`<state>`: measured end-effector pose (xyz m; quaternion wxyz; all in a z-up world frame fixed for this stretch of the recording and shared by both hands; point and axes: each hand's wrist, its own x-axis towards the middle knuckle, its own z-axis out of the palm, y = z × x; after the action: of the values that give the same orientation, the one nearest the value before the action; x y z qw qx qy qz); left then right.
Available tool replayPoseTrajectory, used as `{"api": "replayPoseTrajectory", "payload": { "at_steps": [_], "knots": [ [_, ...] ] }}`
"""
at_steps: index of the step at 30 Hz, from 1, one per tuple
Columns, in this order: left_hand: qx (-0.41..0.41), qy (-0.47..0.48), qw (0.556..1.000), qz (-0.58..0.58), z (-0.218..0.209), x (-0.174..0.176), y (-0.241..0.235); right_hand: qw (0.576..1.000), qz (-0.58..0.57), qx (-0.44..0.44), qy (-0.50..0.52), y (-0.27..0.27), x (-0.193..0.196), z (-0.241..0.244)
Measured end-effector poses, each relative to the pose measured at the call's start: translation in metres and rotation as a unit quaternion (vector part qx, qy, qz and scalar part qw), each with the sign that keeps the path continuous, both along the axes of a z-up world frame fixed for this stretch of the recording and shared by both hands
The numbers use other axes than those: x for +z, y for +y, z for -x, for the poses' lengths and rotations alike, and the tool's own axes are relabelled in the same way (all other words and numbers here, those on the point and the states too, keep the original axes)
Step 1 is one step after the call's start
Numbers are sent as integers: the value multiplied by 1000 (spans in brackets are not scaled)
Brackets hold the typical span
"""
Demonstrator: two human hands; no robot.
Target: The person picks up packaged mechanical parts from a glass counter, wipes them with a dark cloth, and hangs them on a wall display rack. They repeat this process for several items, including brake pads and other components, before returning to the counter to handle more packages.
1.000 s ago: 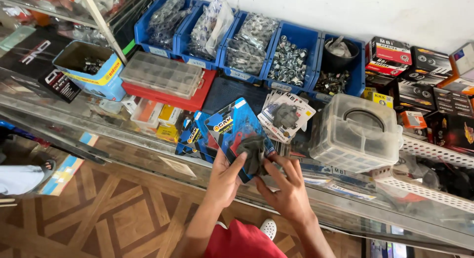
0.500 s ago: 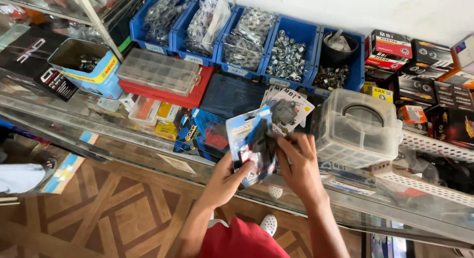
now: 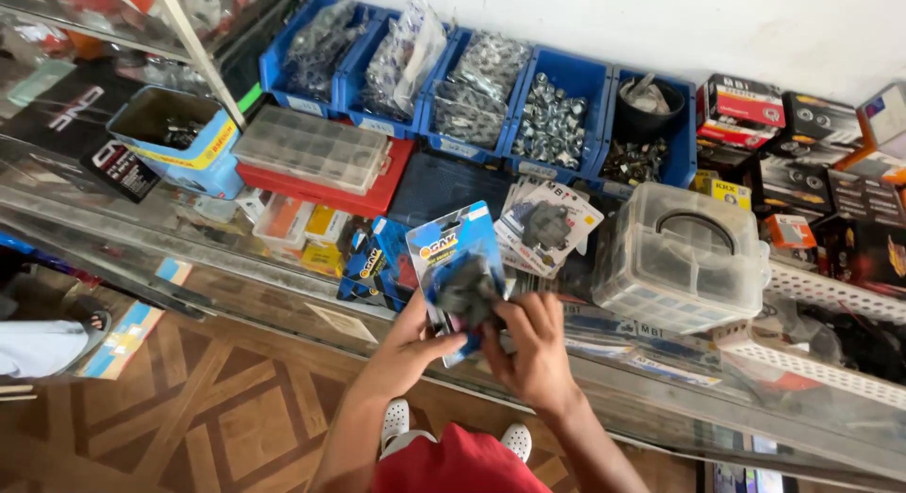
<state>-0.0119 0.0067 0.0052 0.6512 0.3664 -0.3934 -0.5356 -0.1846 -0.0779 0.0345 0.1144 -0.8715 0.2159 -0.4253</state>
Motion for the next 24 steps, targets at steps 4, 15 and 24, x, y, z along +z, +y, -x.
{"api": "replayPoseTrajectory", "payload": {
  "at_steps": [4, 15, 24],
  "knots": [
    [-6, -53, 998, -33, 7, 5, 0, 998, -31, -58, 7, -2, -2, 2],
    [8, 102, 994, 39, 2, -4, -13, 902, -365, 21, -229, -11, -10, 39],
    [135, -340, 930, 28, 57, 72, -17, 827, -475, -13, -300, 17, -16, 20]
  ]
}}
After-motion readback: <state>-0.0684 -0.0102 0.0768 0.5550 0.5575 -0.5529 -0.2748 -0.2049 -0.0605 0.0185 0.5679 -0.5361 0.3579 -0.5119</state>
